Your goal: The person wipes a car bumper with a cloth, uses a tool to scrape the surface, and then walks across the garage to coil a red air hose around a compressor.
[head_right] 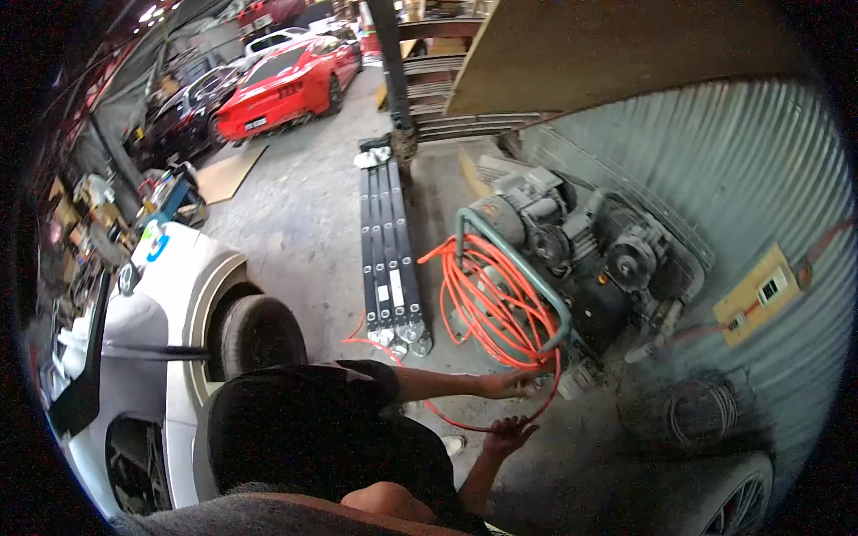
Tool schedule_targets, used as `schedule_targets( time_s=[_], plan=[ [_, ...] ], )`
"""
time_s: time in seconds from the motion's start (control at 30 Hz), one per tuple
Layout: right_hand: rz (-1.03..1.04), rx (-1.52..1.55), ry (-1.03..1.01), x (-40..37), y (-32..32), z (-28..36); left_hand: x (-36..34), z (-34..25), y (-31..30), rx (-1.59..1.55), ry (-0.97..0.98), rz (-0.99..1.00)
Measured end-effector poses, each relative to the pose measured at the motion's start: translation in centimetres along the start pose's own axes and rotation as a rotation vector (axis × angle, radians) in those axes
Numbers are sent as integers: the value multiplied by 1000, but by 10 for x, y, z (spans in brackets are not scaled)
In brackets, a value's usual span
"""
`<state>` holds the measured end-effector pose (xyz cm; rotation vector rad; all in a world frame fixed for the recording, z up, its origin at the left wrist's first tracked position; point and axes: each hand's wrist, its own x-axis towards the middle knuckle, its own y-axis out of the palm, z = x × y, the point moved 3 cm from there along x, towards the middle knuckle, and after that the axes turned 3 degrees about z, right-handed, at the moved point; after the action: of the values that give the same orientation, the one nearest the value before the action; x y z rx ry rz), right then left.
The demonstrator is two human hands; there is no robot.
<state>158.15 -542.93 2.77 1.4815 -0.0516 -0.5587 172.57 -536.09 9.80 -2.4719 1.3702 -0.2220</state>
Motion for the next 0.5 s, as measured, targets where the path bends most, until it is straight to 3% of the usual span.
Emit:
schedule_targets(
  time_s=[0.03, 0.1, 0.13, 0.17, 0.2, 0.23, 0.3, 0.33, 0.4, 0.43, 0.5],
  plan=[
    [1, -8, 19, 5, 7, -4, -27, -4, -16, -104, -70, 252],
    [347, 23, 88, 15, 35, -16, -78, 51, -14, -103, 143, 419],
    [352, 8, 105, 18, 51, -23, -108, 24, -22, 145, -57, 589],
    [408, 48, 137, 19, 76, -37, -133, 55, -16, -55, 13, 533],
    [467, 92, 170, 19, 100, -48, -152, 53, -24, -14, -82, 673],
    [446, 85, 125, 15, 120, -53, -174, 47, -40, -19, -171, 447],
    [450, 119, 135, 21, 128, -37, -211, 65, -79, 234, -100, 6],
    [446, 165, 132, 24, 133, -24, -227, 114, -96, 383, -35, -139],
    [352, 22, 42, 7, 160, -1, -276, 136, -146, 559, -156, -214],
    [360, 13, 33, 11, 155, 5, -303, 158, -161, 629, -165, -203],
    [309, -302, 28, 21, 112, 32, -354, 213, -184, 674, -161, -129]
  ],
)
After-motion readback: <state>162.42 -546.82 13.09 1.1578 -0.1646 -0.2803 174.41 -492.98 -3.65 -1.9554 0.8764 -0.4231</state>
